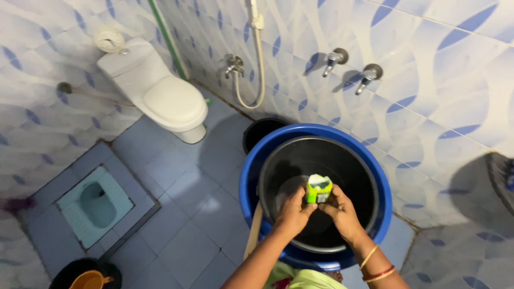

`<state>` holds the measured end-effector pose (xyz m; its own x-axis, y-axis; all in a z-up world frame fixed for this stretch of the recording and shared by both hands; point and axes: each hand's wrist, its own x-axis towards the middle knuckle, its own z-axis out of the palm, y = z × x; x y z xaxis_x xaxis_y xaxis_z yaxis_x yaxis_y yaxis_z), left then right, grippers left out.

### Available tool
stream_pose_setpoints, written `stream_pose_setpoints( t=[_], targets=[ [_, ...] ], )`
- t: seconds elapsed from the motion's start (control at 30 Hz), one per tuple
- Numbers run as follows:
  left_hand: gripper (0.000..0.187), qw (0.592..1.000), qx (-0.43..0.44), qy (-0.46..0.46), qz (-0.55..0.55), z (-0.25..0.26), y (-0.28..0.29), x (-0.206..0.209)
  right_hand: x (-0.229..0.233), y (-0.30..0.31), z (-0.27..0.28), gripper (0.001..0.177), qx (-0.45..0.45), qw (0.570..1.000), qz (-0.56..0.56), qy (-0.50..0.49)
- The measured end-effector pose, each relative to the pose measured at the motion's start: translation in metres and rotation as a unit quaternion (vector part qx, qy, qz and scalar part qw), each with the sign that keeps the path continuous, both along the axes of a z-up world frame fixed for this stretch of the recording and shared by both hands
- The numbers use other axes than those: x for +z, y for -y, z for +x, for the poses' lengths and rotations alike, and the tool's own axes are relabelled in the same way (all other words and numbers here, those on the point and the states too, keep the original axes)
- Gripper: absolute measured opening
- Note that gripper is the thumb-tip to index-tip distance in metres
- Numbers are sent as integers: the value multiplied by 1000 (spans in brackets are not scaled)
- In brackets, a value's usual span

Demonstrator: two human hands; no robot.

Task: The person takes several small packets of laundry detergent from a wall hook and places them into a blue bucket. They then remove the packets from the bucket one by one and place them on a nearby shelf. Finally, they pick up a long-handled brush from the bucket and hang it on the wall hook.

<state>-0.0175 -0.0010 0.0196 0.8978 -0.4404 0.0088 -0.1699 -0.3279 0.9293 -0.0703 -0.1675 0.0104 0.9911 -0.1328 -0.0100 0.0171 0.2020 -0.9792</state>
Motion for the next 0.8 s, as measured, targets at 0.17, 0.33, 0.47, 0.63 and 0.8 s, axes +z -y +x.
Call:
stream_pose_setpoints(
  t=[0.17,0.33,0.47,0.63,0.8],
  targets=[
    [52,990,40,-79,-108,3,2,-7,-1,-8,7,43,-22,980,-194,39],
    [52,988,52,12,-147,1,-3,7,-12,-2,6,39,-64,995,-64,-32],
    [52,980,18,-99,-169,9,-3,3,-21,6,8,46,-61,998,15,-8],
    [40,981,17,-78,-175,10,0,-28,-28,9,8,49,-57,998,-37,-12],
    [36,976,57,-1,-208,13,1,-30,-29,7,14,46,-47,994,-65,-71]
  ],
)
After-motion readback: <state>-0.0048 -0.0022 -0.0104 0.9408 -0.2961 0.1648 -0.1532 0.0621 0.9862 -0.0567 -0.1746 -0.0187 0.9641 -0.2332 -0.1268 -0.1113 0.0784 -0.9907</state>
